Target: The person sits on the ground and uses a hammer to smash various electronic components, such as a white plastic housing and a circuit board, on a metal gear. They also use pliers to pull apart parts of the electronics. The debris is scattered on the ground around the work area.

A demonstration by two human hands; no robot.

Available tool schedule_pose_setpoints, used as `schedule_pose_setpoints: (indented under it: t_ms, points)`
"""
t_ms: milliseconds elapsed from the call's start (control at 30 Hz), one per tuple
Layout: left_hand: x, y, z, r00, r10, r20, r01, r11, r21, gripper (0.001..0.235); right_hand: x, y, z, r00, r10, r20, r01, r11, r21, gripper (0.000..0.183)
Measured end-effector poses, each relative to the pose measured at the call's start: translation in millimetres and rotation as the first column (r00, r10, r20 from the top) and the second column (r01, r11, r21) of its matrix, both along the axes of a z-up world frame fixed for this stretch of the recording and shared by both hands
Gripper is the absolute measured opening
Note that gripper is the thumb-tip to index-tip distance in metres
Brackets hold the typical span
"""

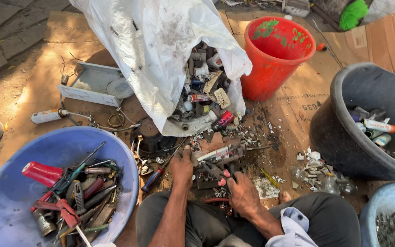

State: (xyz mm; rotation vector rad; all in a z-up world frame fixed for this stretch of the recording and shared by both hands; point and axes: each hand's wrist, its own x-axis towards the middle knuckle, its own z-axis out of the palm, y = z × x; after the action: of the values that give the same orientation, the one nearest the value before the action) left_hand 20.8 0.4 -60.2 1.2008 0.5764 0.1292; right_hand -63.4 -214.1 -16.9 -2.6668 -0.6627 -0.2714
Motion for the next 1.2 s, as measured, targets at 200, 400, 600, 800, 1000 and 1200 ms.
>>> schedule_pose_setpoints:
  t_ms: [200,400,600,800,1000,1200]
  points:
    - [-1,-9,-18,0.987,-0.045,0.155,0.073,0.982,-0.176,0.015,-4,-2,7,0.976,-0.035,-0.214,0.051,0.996,0.068,0.047]
    - [-4,-7,-27,0.999,0.041,-0.005,-0.041,0.954,-0.296,0.017,-8,2,0,0.984,-0.018,-0.178,0.024,0.999,0.031,0.044]
    - [0,6,-10,0.999,-0.016,-0.05,-0.001,0.946,-0.325,0.024,-9,-2,-11,0.999,0.048,-0.011,-0.049,0.999,-0.009,0.039]
    - [-1,23,20,0.905,-0.25,-0.343,0.102,0.913,-0.396,0.022,-8,-9,-15,0.989,0.112,0.098,-0.105,0.992,-0.074,0.028]
    - [-13,22,38,0.906,-0.254,-0.34,0.141,0.936,-0.323,0.027,-7,-6,3,0.985,0.12,0.123,-0.121,0.993,0.0,0.038]
    - [-27,3,29,0.948,-0.318,-0.028,0.256,0.809,-0.529,0.035,-14,2,5,0.99,-0.047,-0.135,0.071,0.981,0.178,0.048]
